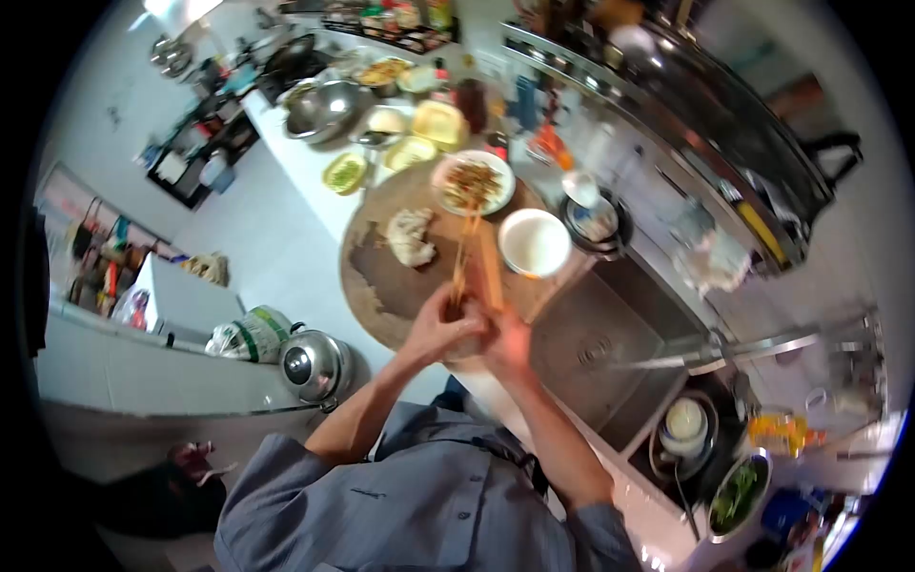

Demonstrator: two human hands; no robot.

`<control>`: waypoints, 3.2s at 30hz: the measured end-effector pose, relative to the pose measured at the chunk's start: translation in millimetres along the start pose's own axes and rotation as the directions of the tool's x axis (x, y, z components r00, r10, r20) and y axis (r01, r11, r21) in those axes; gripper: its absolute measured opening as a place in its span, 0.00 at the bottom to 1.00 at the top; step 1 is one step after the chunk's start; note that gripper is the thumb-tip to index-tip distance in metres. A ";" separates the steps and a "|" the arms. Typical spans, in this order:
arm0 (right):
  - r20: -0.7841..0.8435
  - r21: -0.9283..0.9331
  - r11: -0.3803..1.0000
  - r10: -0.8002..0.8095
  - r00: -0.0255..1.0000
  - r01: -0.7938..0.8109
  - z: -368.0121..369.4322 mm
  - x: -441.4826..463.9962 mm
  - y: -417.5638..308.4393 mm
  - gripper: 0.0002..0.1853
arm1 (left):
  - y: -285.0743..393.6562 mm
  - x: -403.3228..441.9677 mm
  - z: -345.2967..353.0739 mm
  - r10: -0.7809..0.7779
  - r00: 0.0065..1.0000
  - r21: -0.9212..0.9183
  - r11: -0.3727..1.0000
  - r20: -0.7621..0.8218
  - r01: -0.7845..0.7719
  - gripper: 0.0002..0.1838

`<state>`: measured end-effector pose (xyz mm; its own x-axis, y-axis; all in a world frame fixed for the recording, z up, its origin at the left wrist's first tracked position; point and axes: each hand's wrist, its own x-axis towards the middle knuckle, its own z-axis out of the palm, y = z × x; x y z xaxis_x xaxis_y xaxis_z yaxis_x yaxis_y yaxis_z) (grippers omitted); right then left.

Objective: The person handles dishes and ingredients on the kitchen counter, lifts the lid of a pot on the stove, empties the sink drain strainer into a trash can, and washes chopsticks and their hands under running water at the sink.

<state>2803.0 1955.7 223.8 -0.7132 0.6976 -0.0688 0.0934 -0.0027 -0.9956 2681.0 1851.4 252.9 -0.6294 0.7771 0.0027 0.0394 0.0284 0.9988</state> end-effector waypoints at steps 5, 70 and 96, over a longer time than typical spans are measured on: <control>-0.031 0.602 0.712 -0.431 0.902 0.361 52.4 41.4 -15.6 0.17 | 43.2 20.8 16.7 0.010 0.967 -0.225 0.972 -0.253 -0.069 0.23; -0.481 0.099 0.989 -0.046 0.876 0.107 -274.4 -61.0 70.5 0.24 | -166.5 8.1 320.6 -0.034 0.797 0.306 0.932 0.603 -0.192 0.18; -0.669 0.184 0.979 0.060 0.740 0.086 -299.6 -24.3 198.0 0.34 | -216.6 35.1 430.2 -0.348 0.690 -0.351 0.666 0.635 0.659 0.34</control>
<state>3047.1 2152.8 47.3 -0.0574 0.9960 -0.0688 -0.0975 -0.0742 -0.9925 2984.2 2143.0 15.8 0.0454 0.9254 -0.3762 -0.6603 0.3104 0.6838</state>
